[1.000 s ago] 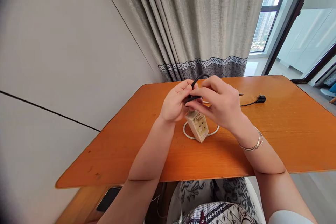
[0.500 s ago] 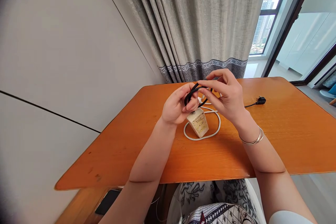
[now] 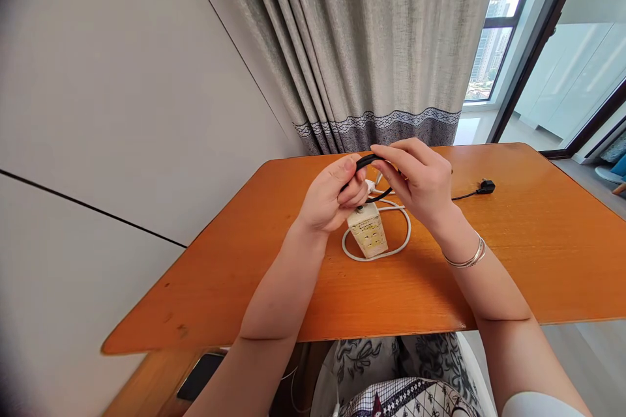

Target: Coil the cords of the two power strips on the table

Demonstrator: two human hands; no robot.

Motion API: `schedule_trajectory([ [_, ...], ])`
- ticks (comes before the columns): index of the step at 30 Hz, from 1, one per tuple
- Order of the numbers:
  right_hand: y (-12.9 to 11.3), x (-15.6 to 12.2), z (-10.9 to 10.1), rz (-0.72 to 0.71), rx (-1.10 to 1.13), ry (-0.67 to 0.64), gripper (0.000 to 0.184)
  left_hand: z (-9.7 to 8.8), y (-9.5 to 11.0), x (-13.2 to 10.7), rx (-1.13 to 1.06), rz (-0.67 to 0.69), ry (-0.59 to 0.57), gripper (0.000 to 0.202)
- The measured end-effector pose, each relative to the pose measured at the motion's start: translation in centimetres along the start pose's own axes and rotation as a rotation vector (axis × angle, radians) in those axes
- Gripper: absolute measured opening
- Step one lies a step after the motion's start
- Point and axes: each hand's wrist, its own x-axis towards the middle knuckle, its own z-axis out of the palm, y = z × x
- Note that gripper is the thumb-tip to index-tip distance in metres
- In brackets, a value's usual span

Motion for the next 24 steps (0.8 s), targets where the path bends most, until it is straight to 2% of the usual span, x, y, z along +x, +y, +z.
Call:
schedule_trajectory([
  [6,-0.3,-0.2,0.2,-0.012,0.078,0.012,0.028,-0.1,0.7,-0.1,0.006,-0.109,-0.060,0.040],
  [10,-0.4,-0.1,0.1,0.028,0.122,0.004,0.030,0.2,0.9,-0.2,-0.056,-0.175,-0.050,0.042],
  [15,0.0,0.0,0.1,0.046,0.187,-0.011,0.038,0.6,1.5,-0.5,-0.172,-0.213,0.024,0.047],
  [20,0.4,-0.1,0.5,0.107,0.192,-0.119,0.045,0.8,2.3,-0.6,-0.270,-0.244,0.103,0.051],
  [24,0.7,-0.3,1.0,0.155,0.167,-0.215,0.048,0.8,2.7,-0.7,-0.325,-0.200,0.180,0.051],
])
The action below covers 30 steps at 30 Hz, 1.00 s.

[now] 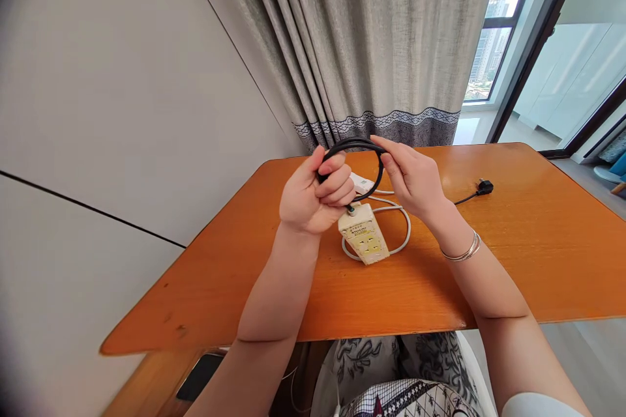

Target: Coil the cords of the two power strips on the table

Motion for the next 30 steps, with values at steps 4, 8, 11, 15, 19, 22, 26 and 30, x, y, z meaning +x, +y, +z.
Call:
schedule_trajectory([
  [4,0.6,0.0,0.5,0.040,-0.003,-0.051,0.049,-0.1,0.5,-0.3,0.001,0.083,0.041,0.051],
  [8,1.6,0.1,0.9,0.097,-0.011,-0.126,0.051,-0.5,1.2,-0.6,-0.007,0.231,0.071,0.048],
  [11,2.1,0.3,1.3,0.156,-0.076,-0.241,0.054,-0.7,1.7,-0.8,-0.045,0.356,0.092,0.047],
  [15,1.5,0.6,1.6,0.226,-0.221,-0.413,0.056,-0.8,2.1,-0.7,-0.067,0.417,0.110,0.048],
  [19,-0.4,0.6,1.1,0.242,-0.344,-0.471,0.056,-1.0,2.3,-0.4,-0.048,0.429,0.107,0.048],
  [22,-2.0,0.5,0.5,0.235,-0.420,-0.511,0.055,-1.0,2.3,-0.2,-0.049,0.425,0.148,0.049],
  [26,-3.6,0.0,-0.1,0.162,-0.499,-0.522,0.050,-0.8,2.0,0.1,-0.017,0.406,0.239,0.050],
  [30,-4.6,-0.7,-0.4,0.059,-0.602,-0.513,0.047,-0.6,1.2,0.6,0.025,0.397,0.249,0.050],
])
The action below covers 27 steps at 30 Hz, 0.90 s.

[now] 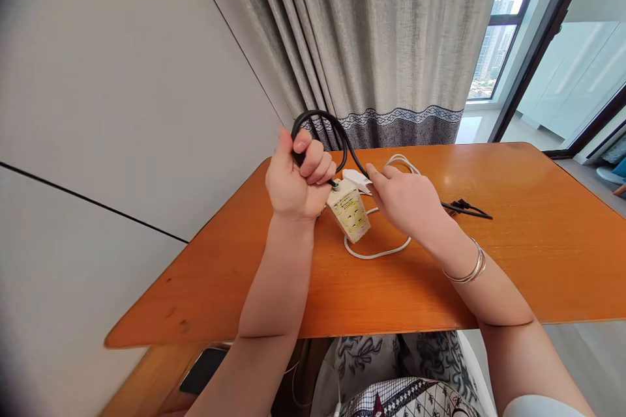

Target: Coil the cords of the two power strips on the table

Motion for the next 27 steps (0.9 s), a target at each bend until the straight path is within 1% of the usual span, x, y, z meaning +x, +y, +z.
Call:
schedule_trajectory([
  [2,-0.1,-0.5,-0.1,-0.045,-0.037,0.037,0.043,0.1,-0.7,0.1,0.021,0.002,-0.020,0.050],
  [4,0.0,-0.9,-0.1,-0.116,-0.051,0.116,0.037,0.1,-1.4,0.1,0.058,0.006,-0.034,0.051],
  [7,0.1,-1.2,-0.1,-0.256,-0.058,0.310,0.033,0.2,-2.5,0.1,0.150,0.006,-0.058,0.053],
  [9,0.3,-1.2,0.0,-0.318,-0.058,0.436,0.032,0.2,-3.1,0.0,0.208,0.026,-0.093,0.054],
  [12,0.5,-1.0,0.2,-0.338,-0.030,0.559,0.031,0.1,-3.6,0.0,0.252,0.091,-0.144,0.054],
  [15,0.6,-0.9,0.2,-0.312,0.025,0.642,0.029,-0.1,-4.2,-0.1,0.281,0.121,-0.150,0.053],
  [18,0.6,-0.9,0.0,-0.234,0.101,0.665,0.026,-0.3,-5.0,-0.2,0.319,0.116,-0.162,0.051],
  [20,0.6,-0.9,-0.3,-0.156,0.169,0.639,0.027,-0.3,-5.3,-0.4,0.354,0.112,-0.225,0.050],
  [22,0.8,-1.0,-0.5,-0.102,0.249,0.601,0.036,-0.3,-5.3,-0.6,0.399,0.122,-0.319,0.052],
  [24,1.4,-1.0,-0.8,-0.092,0.329,0.566,0.047,-0.3,-5.1,-0.8,0.442,0.140,-0.397,0.054],
  [27,2.9,-1.1,-1.4,-0.137,0.449,0.507,0.054,-0.4,-4.8,-0.7,0.458,0.128,-0.435,0.055],
])
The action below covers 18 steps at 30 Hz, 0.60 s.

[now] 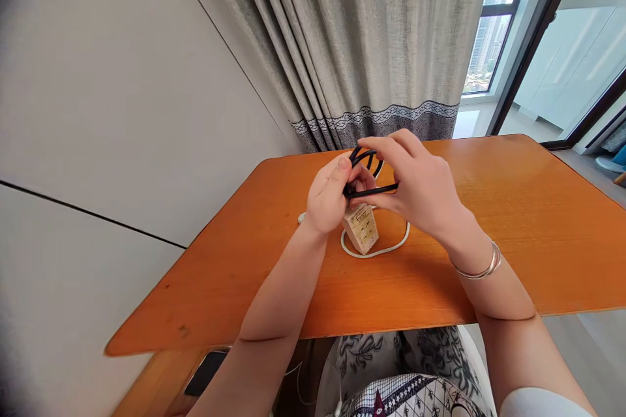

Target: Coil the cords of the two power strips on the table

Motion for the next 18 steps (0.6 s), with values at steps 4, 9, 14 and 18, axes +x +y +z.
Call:
schedule_trajectory([
  [4,1.6,0.4,-1.2,-0.055,0.203,-0.107,0.054,-0.3,0.1,0.2,-0.099,-0.063,-0.001,0.055],
  [9,2.9,0.6,-0.4,0.029,0.321,0.000,0.048,0.0,0.9,0.2,-0.288,-0.241,0.014,0.054],
  [14,3.6,0.7,0.4,0.181,0.443,-0.098,0.038,0.1,1.7,0.3,-0.462,-0.427,0.004,0.052],
  [18,3.3,0.9,0.5,0.192,0.487,-0.199,0.030,0.1,1.5,0.5,-0.492,-0.460,0.003,0.053],
])
